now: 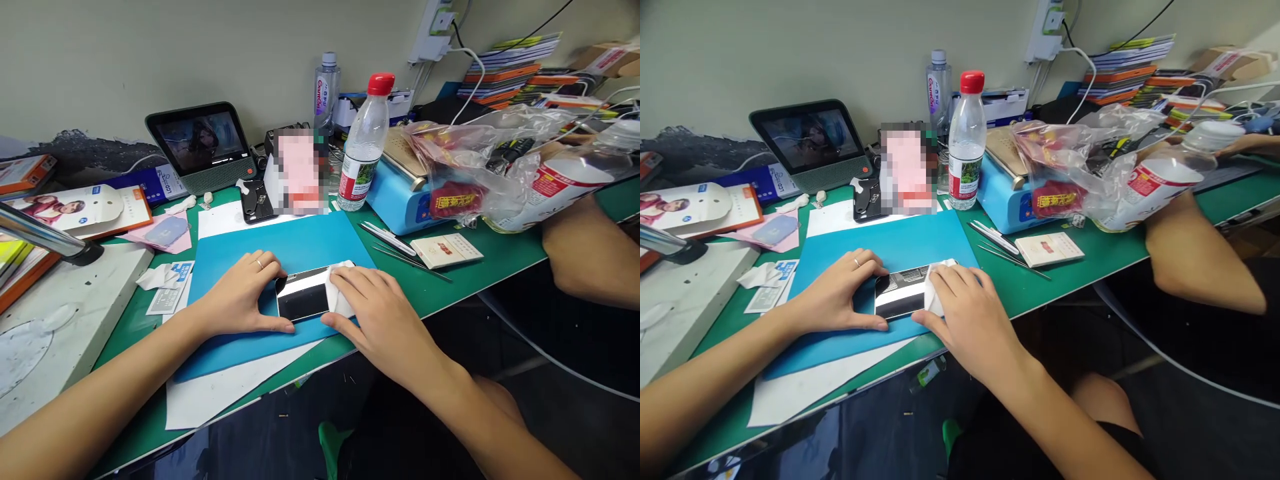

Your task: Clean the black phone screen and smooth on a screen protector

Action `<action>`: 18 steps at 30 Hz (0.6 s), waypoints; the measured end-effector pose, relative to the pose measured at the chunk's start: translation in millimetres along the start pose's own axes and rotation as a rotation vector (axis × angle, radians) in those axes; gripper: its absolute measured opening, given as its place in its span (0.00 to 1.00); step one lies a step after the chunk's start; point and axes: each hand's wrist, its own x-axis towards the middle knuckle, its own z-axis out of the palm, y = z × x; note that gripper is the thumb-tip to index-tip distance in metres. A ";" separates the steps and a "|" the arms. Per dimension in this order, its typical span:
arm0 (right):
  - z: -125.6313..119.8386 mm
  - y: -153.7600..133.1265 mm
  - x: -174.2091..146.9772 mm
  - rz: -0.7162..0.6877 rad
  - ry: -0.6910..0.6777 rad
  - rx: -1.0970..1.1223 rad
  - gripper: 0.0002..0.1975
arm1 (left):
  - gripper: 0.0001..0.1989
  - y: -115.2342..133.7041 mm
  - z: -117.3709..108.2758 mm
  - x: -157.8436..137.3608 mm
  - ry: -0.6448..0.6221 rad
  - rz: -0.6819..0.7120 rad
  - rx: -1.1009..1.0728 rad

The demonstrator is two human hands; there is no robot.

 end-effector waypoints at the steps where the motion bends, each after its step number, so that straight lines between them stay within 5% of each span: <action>1: -0.9 0.6 -0.7 0.012 0.003 -0.003 0.24 | 0.37 -0.8 0.2 0.0 0.003 0.004 0.004; 8: -0.9 1.5 16.4 0.010 -0.018 0.019 0.21 | 0.36 -0.3 -1.6 -0.7 0.013 -0.015 -0.020; 18: 4.3 -14.1 1.4 0.009 0.015 0.021 0.21 | 0.38 0.4 -2.7 -1.2 0.018 -0.004 -0.022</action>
